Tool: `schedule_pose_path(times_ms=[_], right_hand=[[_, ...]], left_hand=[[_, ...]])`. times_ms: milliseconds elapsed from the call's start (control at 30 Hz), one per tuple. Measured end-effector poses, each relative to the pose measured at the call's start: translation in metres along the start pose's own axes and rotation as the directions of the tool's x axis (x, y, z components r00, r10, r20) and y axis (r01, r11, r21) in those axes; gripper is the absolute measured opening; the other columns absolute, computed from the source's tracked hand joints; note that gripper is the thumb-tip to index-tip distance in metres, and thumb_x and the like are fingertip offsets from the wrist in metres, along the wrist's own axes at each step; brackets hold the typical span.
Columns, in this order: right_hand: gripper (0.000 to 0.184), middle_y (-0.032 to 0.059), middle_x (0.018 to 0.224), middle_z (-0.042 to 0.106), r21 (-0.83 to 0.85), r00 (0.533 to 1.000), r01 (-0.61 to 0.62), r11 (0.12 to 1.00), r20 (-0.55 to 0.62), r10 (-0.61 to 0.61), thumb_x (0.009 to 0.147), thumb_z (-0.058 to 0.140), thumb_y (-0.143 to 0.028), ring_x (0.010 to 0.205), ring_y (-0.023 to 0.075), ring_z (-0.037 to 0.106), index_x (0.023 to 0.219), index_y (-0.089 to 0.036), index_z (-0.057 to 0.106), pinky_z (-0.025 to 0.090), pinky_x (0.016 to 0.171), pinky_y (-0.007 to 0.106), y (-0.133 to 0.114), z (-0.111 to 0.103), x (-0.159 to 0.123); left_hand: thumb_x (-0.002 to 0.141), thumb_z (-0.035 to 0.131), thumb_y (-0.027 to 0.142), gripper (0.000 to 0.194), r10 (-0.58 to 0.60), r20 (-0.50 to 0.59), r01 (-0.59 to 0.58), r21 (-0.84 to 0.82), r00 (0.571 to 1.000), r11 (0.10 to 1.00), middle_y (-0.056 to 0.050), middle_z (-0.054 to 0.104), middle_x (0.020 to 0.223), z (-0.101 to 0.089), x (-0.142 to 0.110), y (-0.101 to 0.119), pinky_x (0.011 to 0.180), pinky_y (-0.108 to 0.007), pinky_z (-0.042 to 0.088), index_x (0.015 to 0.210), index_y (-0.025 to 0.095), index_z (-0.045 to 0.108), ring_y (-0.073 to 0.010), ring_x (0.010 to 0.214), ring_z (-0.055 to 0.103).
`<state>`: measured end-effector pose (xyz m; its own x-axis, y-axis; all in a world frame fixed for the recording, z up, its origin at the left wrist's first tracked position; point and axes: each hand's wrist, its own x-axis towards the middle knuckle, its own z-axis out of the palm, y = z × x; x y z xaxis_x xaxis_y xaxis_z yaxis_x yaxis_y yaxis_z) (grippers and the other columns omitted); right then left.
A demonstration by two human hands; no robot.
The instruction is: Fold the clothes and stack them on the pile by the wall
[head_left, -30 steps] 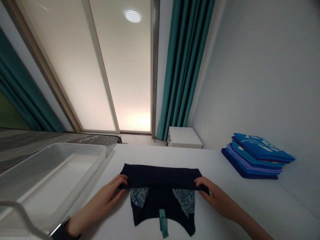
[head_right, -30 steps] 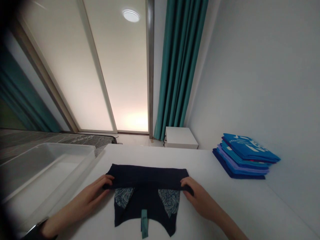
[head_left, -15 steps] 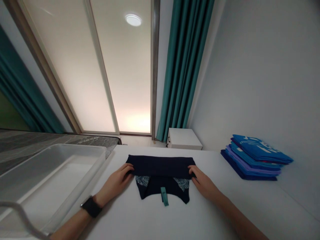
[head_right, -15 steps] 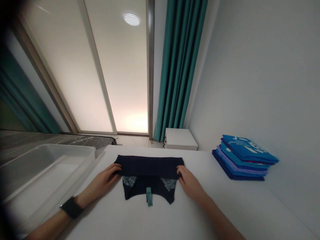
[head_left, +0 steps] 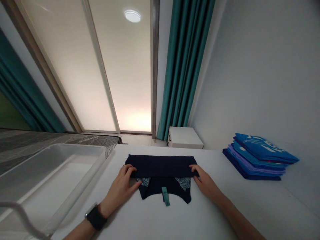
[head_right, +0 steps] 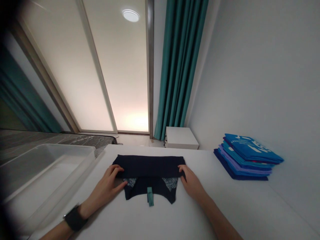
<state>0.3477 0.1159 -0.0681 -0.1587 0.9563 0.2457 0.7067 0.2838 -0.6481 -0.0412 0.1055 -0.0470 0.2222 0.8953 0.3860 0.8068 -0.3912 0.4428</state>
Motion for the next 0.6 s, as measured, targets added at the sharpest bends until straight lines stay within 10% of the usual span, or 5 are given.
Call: schedule_pose_path(times_ms=[600], right_hand=[[0.022,0.0085,0.123,0.058,-0.079,0.999,0.036,0.996,-0.009,-0.037,0.072,0.040,-0.012,0.119,0.0214,0.053,0.088,-0.024,0.047,0.039,0.103,0.042,0.0076,-0.0038,-0.0078]], left_hand=[[0.080,0.065,0.037,0.025,0.067,-0.013,-0.066,0.068,0.998,0.996,-0.006,0.054,0.103,-0.0008,-0.0013,-0.0019,0.085,-0.043,0.049,0.099,0.022,0.057,-0.0265,0.098,0.051]])
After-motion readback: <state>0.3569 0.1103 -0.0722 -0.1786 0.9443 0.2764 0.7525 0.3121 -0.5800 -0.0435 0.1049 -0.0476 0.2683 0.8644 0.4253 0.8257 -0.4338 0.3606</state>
